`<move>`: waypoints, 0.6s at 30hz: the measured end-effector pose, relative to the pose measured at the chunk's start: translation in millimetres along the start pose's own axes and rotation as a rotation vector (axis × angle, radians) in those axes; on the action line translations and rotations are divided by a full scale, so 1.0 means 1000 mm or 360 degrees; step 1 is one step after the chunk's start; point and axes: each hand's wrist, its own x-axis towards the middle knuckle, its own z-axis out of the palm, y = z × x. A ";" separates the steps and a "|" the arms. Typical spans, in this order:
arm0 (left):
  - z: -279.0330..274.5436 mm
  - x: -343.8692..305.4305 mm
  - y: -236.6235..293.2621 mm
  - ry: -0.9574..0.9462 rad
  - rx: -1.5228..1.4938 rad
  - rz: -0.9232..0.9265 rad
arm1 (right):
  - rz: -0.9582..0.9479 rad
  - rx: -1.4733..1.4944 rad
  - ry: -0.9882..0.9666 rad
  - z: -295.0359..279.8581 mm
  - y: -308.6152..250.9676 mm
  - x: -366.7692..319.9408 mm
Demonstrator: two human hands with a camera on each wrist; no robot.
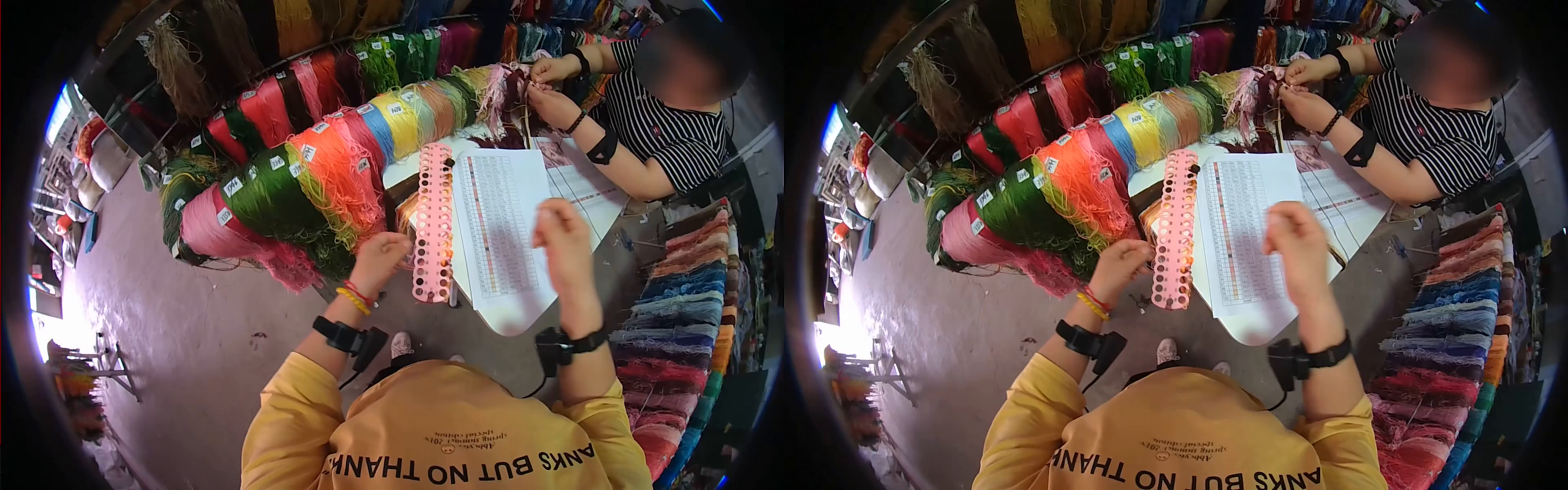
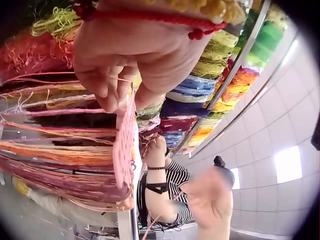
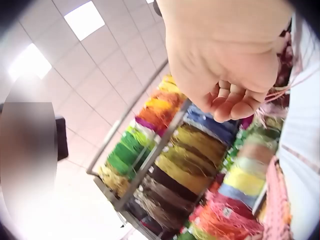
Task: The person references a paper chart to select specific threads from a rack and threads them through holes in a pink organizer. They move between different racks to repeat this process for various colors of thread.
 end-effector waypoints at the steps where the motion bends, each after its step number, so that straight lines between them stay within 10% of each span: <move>1: 0.007 0.002 0.001 -0.0027 -0.0028 0.0013 | 0.0041 -0.0015 -0.0112 0.013 0.016 0.005; 12: 0.029 -0.012 -0.002 -0.0455 -0.0293 -0.0114 | 0.0319 -0.0055 -0.0305 0.073 0.095 0.045; 18: 0.027 0.020 0.019 -0.0177 -0.0263 0.0192 | 0.0236 -0.0111 -0.0484 0.059 0.080 0.032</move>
